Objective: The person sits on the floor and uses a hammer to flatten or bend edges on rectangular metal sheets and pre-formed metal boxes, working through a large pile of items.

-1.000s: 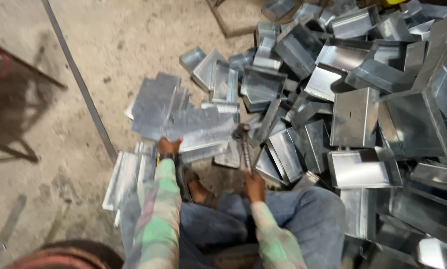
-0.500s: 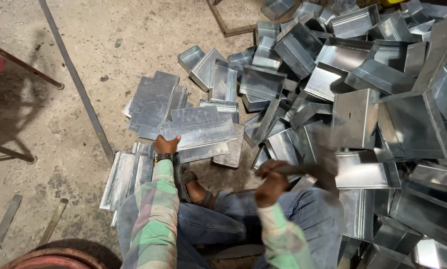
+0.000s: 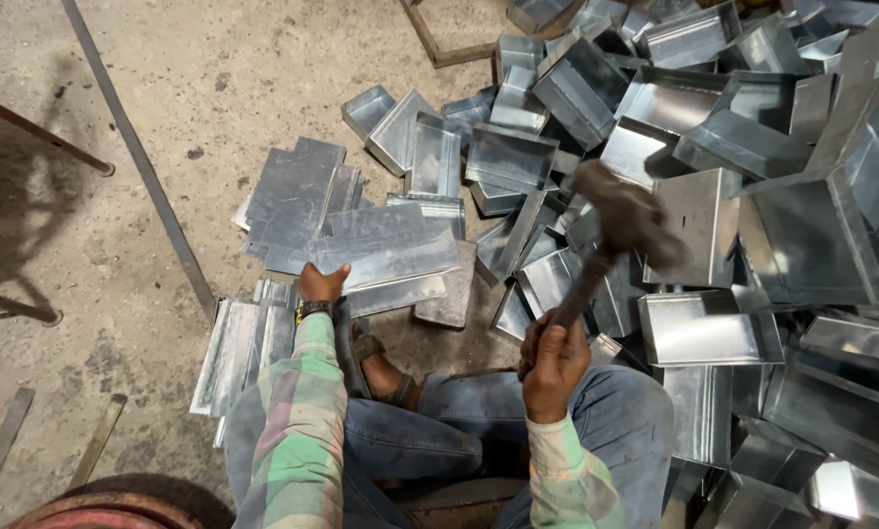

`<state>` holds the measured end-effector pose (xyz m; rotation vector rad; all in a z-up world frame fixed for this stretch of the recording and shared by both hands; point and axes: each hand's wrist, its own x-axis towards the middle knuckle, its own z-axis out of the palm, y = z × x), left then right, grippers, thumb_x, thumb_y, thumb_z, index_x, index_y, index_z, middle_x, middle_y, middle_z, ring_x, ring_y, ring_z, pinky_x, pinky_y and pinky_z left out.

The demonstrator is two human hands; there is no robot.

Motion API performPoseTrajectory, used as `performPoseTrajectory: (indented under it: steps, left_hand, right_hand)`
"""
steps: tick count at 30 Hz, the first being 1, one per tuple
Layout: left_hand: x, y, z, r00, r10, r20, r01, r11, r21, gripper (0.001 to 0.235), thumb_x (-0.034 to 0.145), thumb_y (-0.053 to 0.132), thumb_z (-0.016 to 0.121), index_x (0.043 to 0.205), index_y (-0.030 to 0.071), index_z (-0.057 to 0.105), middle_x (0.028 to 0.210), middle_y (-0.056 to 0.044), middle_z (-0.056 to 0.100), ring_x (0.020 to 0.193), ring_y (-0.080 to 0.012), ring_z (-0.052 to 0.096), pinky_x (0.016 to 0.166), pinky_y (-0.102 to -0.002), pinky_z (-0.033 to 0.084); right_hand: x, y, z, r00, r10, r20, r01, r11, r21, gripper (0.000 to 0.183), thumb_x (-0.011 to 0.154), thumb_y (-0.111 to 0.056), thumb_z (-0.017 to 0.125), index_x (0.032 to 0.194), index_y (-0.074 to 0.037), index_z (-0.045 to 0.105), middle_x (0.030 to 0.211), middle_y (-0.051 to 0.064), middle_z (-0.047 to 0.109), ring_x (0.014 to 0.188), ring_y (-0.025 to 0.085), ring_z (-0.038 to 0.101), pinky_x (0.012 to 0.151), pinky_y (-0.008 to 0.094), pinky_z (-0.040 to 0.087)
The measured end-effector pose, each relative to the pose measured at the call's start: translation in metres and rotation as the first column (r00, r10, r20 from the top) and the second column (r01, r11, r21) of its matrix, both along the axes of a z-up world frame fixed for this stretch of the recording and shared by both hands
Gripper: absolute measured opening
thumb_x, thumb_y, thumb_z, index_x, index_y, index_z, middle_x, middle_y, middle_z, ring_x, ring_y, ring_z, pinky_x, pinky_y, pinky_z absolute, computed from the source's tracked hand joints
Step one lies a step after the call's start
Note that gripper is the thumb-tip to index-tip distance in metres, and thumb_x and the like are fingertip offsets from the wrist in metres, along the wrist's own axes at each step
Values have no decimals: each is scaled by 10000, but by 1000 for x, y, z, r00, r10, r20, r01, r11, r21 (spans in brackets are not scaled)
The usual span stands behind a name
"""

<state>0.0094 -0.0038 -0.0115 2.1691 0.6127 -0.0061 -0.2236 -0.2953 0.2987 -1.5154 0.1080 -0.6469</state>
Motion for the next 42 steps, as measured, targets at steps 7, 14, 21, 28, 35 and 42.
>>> performPoseTrajectory:
  steps: [7,14,21,28,35,42]
  left_hand:
    - [-1,-6,0,994,1,105,-5,999,42,815,649,521,947,1056,-113,636,1082,-353,678,1028,-502,659,900,-515,525]
    - [-7,-6,-9,985,21,174,18,975,-221,795,616,516,888,1099,-63,636,1089,-295,712,1004,-438,716,882,-479,555]
    - [3,-7,-13,996,-11,89,9,1000,22,816,666,532,938,1057,-115,630,1081,-355,675,1024,-501,658,896,-513,526]
    - [-1,-6,-8,997,-20,74,18,1000,26,775,679,525,928,1025,-102,632,1070,-345,682,1006,-499,662,888,-531,519]
    - [0,-8,8,985,-32,167,32,999,2,746,685,507,929,1039,-83,643,1027,-321,707,958,-482,687,864,-511,544]
    - [-5,-17,3,986,-17,167,17,1000,0,788,646,513,939,1056,-91,643,1049,-334,700,996,-491,681,872,-504,541]
  right_hand:
    - [19,-8,-160,916,-154,-370,9,931,-364,381,1085,-423,517,1033,-50,570,641,75,494,509,195,429,477,360,301]
    - [2,-20,-129,919,-146,-365,-110,796,-595,428,1109,-362,532,824,-53,610,611,109,580,514,237,559,522,386,399]
    - [-10,20,36,975,173,143,-179,983,31,469,1051,-488,528,1101,-23,502,787,4,530,601,105,417,524,264,344]
    - [20,-8,-185,989,-55,-139,-9,905,-425,376,1137,-407,554,1028,-55,632,761,0,591,643,113,515,597,289,411]
    - [7,-28,-161,845,-74,-530,45,997,-68,401,1055,-433,533,840,-100,598,641,-10,538,526,84,468,458,279,358]
    - [-3,-2,52,942,103,321,-117,993,25,467,1125,-496,533,1190,-38,471,798,44,509,616,127,441,599,307,380]
